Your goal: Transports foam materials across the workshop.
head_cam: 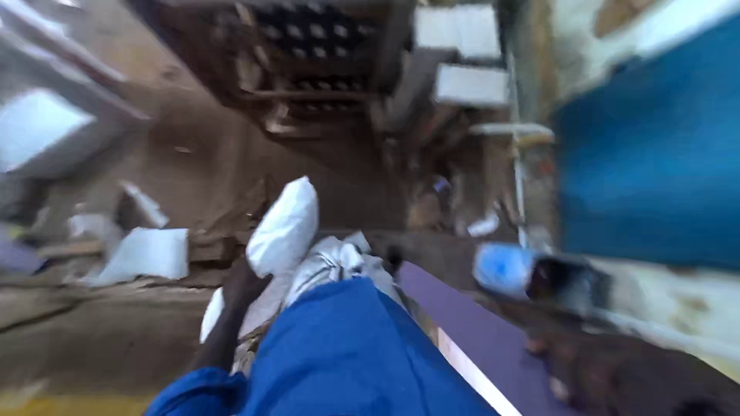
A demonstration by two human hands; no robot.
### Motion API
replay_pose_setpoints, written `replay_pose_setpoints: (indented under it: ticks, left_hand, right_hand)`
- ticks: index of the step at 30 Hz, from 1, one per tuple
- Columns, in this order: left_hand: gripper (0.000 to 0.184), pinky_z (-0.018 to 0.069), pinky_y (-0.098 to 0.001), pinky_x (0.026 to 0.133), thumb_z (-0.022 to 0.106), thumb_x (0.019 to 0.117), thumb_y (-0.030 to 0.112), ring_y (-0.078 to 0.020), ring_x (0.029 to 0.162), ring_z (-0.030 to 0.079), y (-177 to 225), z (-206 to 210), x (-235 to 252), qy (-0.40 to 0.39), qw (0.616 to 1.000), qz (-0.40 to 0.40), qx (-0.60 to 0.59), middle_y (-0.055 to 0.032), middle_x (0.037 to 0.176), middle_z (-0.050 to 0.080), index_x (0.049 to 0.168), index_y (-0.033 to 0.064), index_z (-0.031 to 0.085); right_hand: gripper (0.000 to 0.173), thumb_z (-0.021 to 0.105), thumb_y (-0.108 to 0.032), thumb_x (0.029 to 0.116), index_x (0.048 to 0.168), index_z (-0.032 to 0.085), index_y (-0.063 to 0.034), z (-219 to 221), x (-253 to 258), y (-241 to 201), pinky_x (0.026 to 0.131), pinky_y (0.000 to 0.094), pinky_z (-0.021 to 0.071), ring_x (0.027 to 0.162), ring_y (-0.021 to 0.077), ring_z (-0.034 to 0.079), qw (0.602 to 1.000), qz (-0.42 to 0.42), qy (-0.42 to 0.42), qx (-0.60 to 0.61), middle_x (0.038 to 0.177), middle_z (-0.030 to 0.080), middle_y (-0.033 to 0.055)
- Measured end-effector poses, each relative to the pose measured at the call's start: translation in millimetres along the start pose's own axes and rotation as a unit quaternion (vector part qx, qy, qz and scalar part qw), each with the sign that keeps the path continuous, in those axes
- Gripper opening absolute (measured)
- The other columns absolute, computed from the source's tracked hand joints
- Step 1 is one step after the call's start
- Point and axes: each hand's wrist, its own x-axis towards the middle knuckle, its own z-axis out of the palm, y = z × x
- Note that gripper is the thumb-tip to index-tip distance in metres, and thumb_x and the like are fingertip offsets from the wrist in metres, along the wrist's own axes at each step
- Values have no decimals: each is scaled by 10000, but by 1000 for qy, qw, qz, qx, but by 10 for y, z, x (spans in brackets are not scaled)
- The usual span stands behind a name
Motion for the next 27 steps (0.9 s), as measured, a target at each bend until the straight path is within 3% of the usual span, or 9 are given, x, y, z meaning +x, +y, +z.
replay_pose_setpoints:
  ticks: [2,5,13,19,24,27]
  left_hand:
    - [1096,435,-679,1069,846,711,576,-442,1339,534,47,24,244,-23,998,23,55,-256,1475,528,1544,23,397]
    - [1200,416,-663,1096,859,684,602,-446,1395,475,1,-2,561,-58,988,55,130,-260,1541,453,1589,33,312]
    - [1201,372,-695,1106,864,693,602,-459,1414,446,320,-134,1420,-123,954,101,254,-263,1545,446,1601,60,293]
    - [1180,331,-698,1129,876,681,573,-432,1440,423,862,-212,1700,-91,936,147,308,-243,1563,432,1588,65,316]
    - [1219,332,-695,1127,868,683,583,-436,1448,408,1241,-292,1911,-52,920,217,322,-241,1585,403,1615,79,265]
    - [1206,348,-683,1126,871,694,574,-447,1442,411,1505,-330,1934,-39,917,243,315,-260,1572,407,1604,51,277]
  right_hand:
    - [817,393,-841,886,860,707,-87,201,-99,182,1149,517,422,1111,233,677,998,-14,61,22,943,742,61]
    - [758,445,-806,891,921,716,-99,547,-200,372,1148,525,415,1136,234,660,991,4,116,63,988,740,56]
    - [792,399,-806,904,952,737,-91,1398,-402,415,1173,480,377,1168,230,636,965,23,257,53,1010,737,74]
    - [745,463,-780,895,981,727,-90,2048,-456,559,1170,540,373,1193,273,630,937,-28,344,63,1054,738,90]
    - [772,435,-803,895,995,730,-96,2275,-409,568,1173,530,373,1199,258,627,927,-43,372,26,1065,740,78]
    - [762,443,-816,883,932,712,-105,2378,-400,513,1171,526,379,1173,255,643,918,-36,394,16,1024,742,71]
